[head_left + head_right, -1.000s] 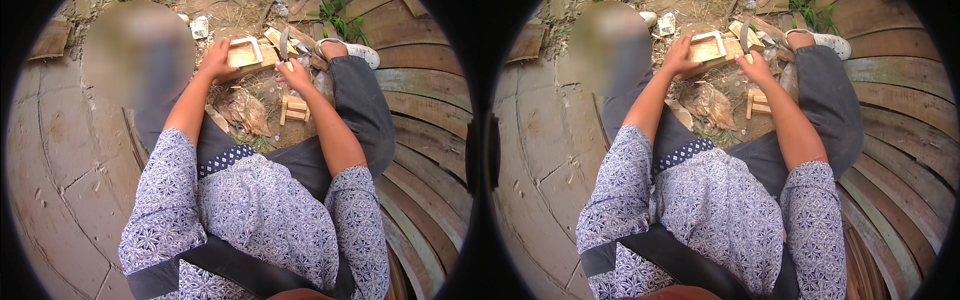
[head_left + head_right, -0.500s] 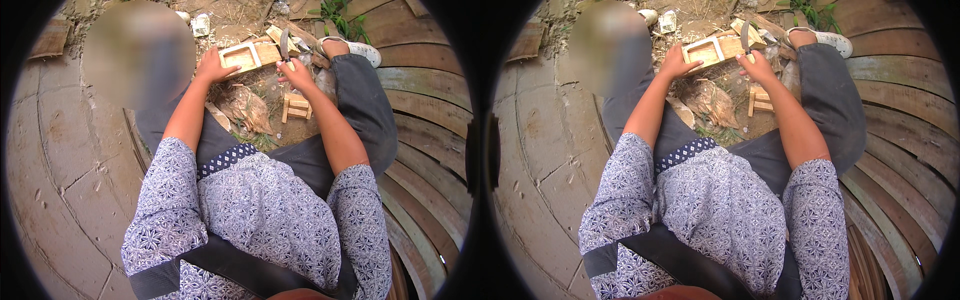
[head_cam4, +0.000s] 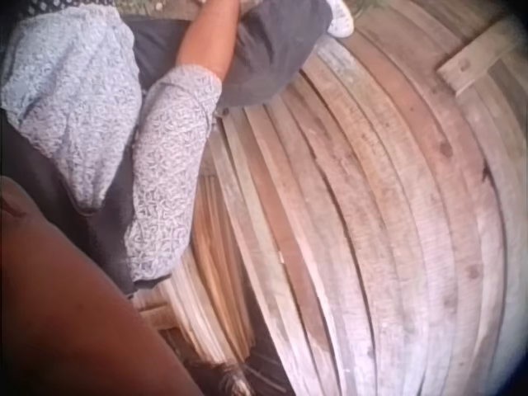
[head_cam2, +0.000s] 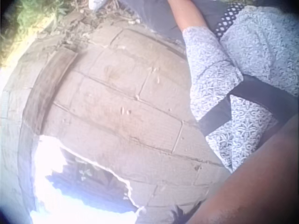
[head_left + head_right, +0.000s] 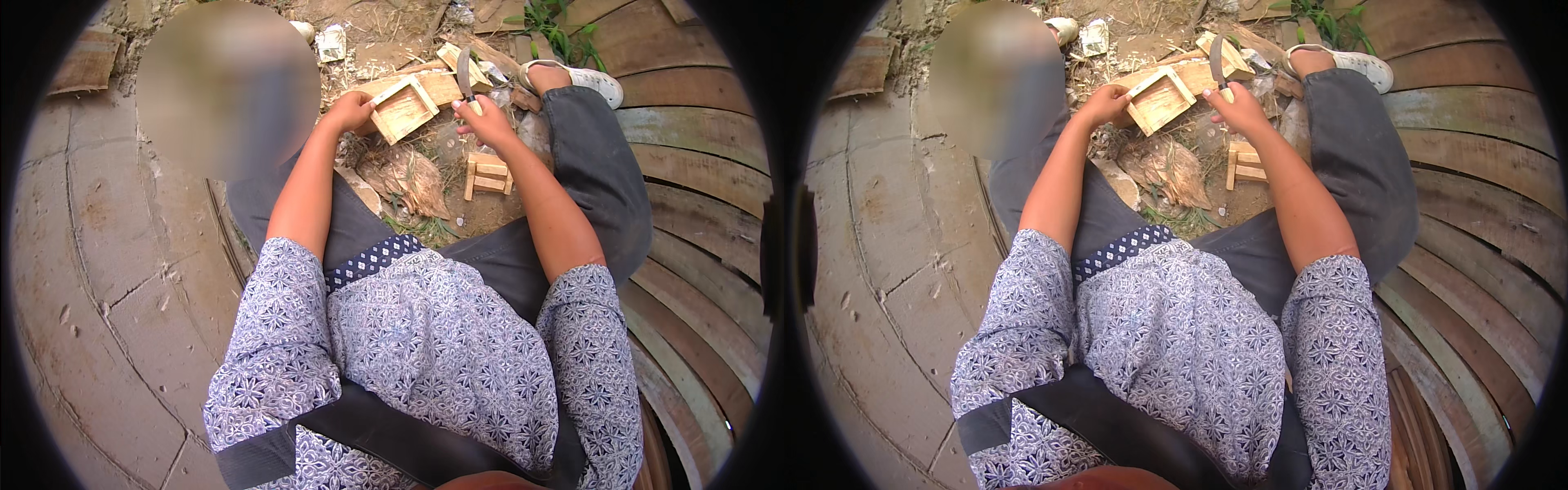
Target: The person sits on the ground and uses a knife to carve and shape a small wooden box. They repeatedly cut the edges, inspect the interior, and adjust the wood pieces.
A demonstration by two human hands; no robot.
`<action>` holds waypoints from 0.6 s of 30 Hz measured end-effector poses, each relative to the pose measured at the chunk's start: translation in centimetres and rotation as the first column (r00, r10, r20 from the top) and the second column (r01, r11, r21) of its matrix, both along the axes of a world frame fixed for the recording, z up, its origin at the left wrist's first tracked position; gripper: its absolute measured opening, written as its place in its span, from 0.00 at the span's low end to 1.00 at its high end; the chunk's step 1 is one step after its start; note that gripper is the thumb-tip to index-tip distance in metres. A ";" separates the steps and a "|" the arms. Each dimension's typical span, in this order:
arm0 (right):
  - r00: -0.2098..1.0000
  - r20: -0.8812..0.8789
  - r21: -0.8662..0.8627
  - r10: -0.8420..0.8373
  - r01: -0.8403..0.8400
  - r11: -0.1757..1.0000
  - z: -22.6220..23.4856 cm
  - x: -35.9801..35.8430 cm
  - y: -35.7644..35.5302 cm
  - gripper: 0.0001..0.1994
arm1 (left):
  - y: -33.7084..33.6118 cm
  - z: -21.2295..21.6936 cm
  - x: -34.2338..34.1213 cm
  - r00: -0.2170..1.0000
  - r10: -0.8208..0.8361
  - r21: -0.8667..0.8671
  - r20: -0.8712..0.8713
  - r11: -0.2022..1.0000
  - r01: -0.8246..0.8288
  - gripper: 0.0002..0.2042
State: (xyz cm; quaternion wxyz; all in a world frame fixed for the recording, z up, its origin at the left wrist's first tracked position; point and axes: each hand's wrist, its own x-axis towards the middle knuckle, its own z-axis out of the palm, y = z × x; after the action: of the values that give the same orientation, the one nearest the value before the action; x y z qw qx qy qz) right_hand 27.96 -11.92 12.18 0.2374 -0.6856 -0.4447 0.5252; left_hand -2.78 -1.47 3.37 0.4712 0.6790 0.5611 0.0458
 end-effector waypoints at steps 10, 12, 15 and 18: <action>1.000 0.005 0.012 -0.026 0.026 1.000 -0.9 1.2 -0.1 0.32 | -2.9 8.5 2.5 0.971 -0.237 0.761 0.044 0.637 0.121 0.14; 0.998 0.025 0.003 -0.058 0.058 0.998 -1.6 1.5 -0.1 0.32 | -4.5 7.8 2.5 0.955 -0.285 0.684 -0.081 0.681 0.261 0.14; 1.000 0.005 -0.025 -0.011 0.011 1.000 -0.8 0.8 -0.3 0.29 | -4.9 4.9 1.4 0.830 -0.357 0.363 -0.428 0.774 0.519 0.14; 1.000 0.027 0.003 -0.008 0.007 1.000 -0.4 0.8 -0.3 0.29 | -5.2 4.2 2.0 0.905 -0.291 0.608 -0.310 0.672 0.424 0.21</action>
State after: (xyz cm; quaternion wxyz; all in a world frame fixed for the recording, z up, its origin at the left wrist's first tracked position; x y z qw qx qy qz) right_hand 28.78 -12.22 11.79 0.2344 -0.6939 -0.4461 0.5143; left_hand -0.73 -6.65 7.53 0.1443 0.8990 0.4049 0.0842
